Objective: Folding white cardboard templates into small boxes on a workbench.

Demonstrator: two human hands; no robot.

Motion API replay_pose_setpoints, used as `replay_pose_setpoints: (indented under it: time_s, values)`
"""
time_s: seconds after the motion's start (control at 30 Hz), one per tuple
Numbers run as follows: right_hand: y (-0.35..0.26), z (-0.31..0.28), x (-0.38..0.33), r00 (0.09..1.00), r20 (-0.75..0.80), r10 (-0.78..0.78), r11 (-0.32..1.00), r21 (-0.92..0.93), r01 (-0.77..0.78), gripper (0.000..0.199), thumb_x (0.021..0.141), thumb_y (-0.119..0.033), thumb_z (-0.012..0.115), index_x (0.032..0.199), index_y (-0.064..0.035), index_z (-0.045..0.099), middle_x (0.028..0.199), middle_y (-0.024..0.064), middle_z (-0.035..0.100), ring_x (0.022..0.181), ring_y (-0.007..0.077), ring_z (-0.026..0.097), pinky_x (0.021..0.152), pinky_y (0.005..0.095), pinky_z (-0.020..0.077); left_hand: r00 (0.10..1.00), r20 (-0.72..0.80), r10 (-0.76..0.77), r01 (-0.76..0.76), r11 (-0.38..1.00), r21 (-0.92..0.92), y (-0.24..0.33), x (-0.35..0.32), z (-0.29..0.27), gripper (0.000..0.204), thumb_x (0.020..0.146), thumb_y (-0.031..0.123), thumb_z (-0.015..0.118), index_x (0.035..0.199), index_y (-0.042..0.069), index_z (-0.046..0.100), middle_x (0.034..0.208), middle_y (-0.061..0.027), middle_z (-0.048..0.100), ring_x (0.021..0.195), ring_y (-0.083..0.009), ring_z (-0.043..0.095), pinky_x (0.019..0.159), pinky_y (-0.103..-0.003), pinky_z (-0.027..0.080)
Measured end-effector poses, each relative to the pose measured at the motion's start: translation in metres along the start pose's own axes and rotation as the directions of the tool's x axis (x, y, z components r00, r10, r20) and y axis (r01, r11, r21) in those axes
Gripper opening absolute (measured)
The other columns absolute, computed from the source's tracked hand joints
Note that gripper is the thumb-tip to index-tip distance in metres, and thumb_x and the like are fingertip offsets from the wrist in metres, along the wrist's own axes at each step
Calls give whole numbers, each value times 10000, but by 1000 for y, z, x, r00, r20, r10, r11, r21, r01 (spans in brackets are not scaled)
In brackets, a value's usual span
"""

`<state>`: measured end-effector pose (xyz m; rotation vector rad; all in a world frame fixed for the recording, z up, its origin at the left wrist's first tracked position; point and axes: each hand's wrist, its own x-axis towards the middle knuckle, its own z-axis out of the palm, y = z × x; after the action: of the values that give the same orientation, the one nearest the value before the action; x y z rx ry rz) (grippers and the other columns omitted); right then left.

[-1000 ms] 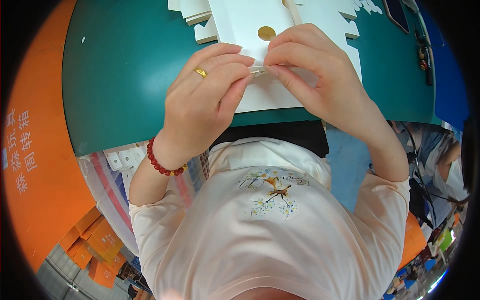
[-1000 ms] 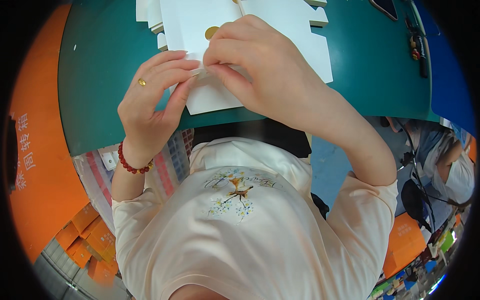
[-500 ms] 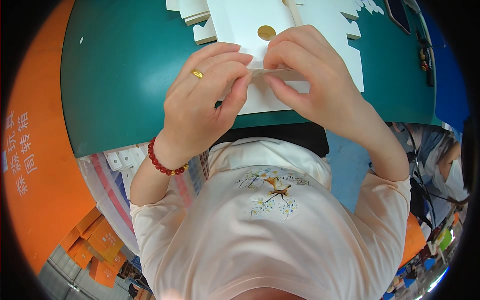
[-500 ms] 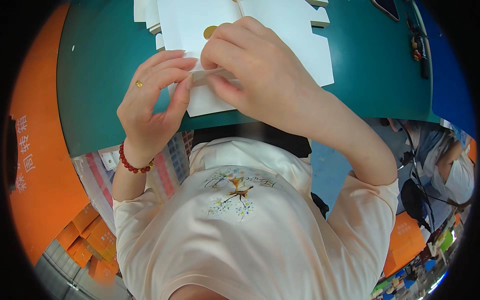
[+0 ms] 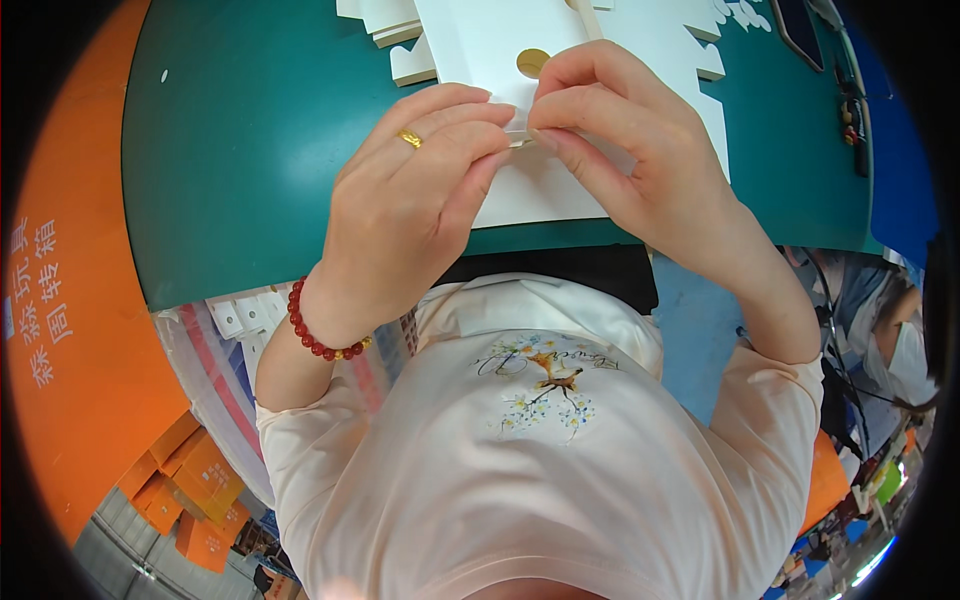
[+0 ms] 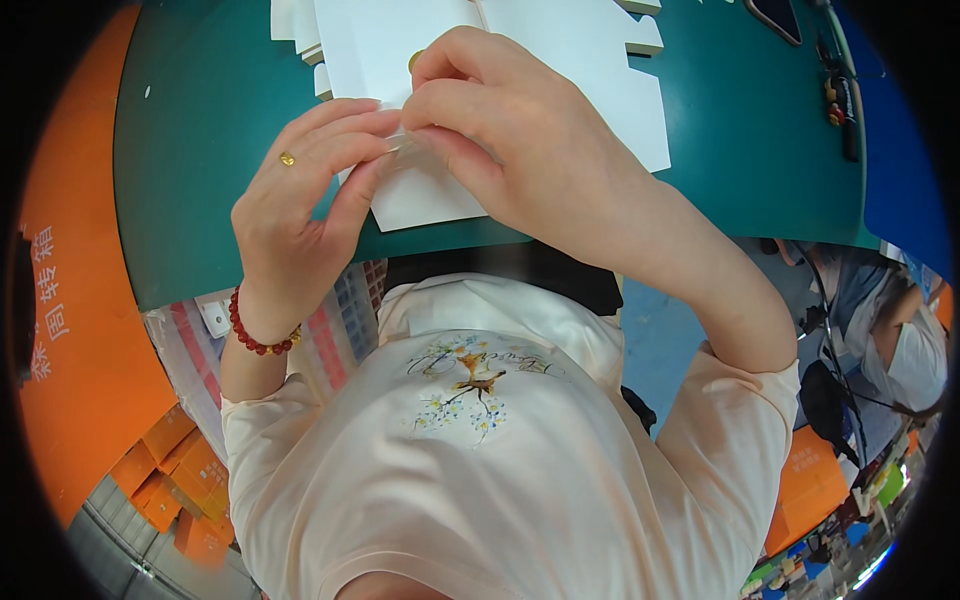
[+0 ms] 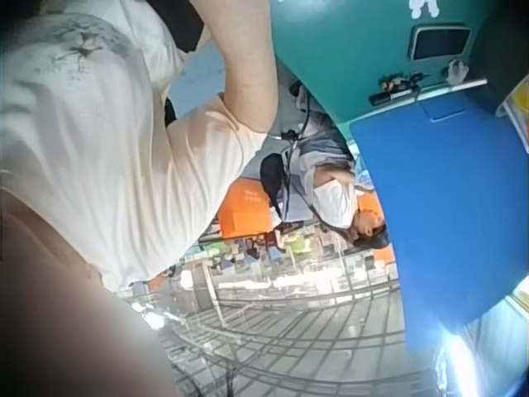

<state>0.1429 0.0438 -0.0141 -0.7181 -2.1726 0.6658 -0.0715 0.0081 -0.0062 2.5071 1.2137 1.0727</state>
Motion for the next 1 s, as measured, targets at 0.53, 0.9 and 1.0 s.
replay_pose_setpoints:
  time_s: [0.53,0.9,1.0]
  values:
    - [4,4,1,1000,-1,10,1000,21,-10,177,848,96,662,987,-6,621,1117,107,590,951,215,672,833,270,599,982,-159,100,-98,995,21,-11,-6,18,198,815,-52,729,985,20,658,999,-89,727,976,-316,691,803,-359,578]
    - [7,-1,2,1000,-31,-5,1000,9,6,150,861,47,706,987,-22,666,1075,102,621,924,230,641,779,278,530,999,44,30,-26,996,-89,-12,0,0,207,813,-66,759,990,0,677,1140,-119,723,1098,-313,680,895,-371,566]
    - [7,-3,0,1000,-24,7,1000,11,-7,174,841,49,718,991,-29,677,1061,98,625,911,237,633,776,282,523,987,-137,-80,43,967,-253,-11,-5,12,250,790,-39,802,998,-1,669,1256,-174,665,1136,-345,665,911,-378,574]
